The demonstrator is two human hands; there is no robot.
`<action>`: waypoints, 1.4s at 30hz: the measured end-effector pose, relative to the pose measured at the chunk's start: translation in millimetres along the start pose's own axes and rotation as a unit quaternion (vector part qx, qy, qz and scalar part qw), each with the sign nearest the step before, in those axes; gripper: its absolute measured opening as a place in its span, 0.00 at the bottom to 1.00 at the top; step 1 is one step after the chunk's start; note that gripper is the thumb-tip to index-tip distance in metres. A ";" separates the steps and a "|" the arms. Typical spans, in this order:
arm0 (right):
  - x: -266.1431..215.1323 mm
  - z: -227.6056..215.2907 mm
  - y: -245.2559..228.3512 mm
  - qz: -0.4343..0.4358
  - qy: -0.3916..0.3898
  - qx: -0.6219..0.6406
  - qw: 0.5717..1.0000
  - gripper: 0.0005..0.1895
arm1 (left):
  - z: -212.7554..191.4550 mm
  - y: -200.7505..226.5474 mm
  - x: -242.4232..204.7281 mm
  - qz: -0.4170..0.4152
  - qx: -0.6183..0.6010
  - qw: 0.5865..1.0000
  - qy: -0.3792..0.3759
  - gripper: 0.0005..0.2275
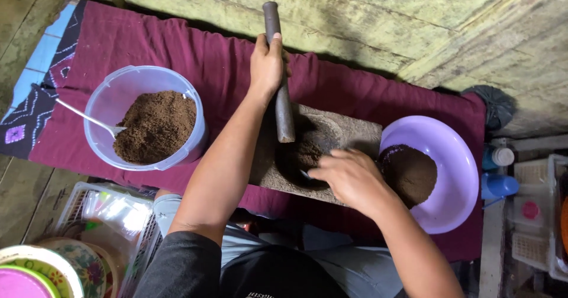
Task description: Transferring ground material from a stone mortar to a bowl using a spoon and a pestle.
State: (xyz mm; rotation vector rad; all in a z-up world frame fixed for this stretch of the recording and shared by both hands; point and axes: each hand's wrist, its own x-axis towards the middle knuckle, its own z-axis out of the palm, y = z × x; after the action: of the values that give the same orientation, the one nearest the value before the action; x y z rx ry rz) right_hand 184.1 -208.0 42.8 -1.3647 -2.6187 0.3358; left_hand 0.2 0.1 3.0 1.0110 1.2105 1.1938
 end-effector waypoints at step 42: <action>-35.8 58.9 28.1 0.267 0.236 -0.187 0.915 0.11 | 21.5 28.5 -187.0 0.138 0.084 0.973 -0.166 0.09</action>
State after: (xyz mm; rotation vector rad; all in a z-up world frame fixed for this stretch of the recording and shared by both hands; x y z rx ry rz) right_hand 211.6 -228.9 -23.1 -1.9765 -1.9408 -0.4176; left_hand 24.0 -180.6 58.0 1.4803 0.9375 1.0867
